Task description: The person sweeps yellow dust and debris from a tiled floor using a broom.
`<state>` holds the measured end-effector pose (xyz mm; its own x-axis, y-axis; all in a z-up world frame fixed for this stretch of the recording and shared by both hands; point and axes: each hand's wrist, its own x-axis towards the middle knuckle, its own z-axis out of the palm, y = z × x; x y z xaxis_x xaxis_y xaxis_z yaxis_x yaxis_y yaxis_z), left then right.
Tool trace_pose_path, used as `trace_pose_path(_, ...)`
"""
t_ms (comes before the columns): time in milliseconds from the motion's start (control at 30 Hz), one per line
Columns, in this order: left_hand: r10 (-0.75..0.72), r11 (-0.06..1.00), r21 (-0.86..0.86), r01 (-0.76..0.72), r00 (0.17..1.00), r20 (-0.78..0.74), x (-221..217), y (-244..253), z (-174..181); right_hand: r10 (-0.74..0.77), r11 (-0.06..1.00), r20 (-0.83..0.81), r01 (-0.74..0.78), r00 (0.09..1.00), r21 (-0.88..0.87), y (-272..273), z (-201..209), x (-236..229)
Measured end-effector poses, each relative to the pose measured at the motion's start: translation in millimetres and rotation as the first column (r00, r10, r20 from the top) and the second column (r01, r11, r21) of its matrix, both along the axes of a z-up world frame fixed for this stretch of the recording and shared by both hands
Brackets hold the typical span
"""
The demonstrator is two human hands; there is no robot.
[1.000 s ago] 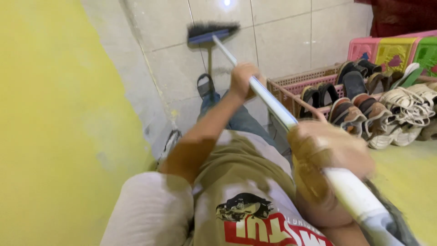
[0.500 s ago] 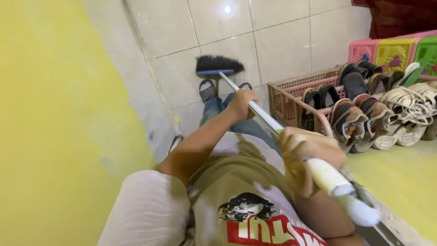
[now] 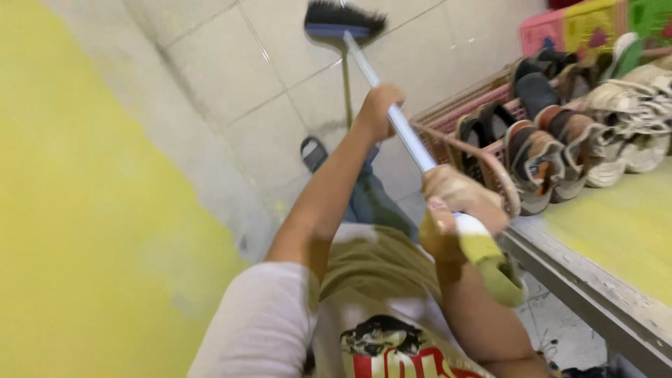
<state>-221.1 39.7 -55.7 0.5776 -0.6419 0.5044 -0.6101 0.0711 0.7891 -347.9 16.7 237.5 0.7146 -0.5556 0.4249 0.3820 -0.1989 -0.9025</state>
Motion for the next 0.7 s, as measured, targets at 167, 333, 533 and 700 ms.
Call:
trace_pose_path(167,0.075,0.996,0.057,-0.066,0.980,-0.184,-77.3,37.0,10.8,0.019,0.976,-0.005,-0.017,1.000,0.219,8.0,25.2,-30.9)
trace_pose_path(333,0.103,0.994,0.046,-0.096,0.980,-0.168,-117.2,65.7,43.5,-0.082,0.927,-0.075,0.104,0.994,0.360,15.4,55.2,-43.2)
trace_pose_path(533,0.193,0.980,-0.031,-0.195,0.980,-0.049,-90.9,62.1,53.7,-0.058,0.984,-0.028,0.061,0.998,0.167,29.6,75.2,-36.4)
trace_pose_path(700,0.282,0.958,-0.022,-0.285,0.955,-0.087,-28.1,51.7,18.1,0.065,0.998,0.131,-0.066,0.989,0.006,39.0,21.7,-0.2)
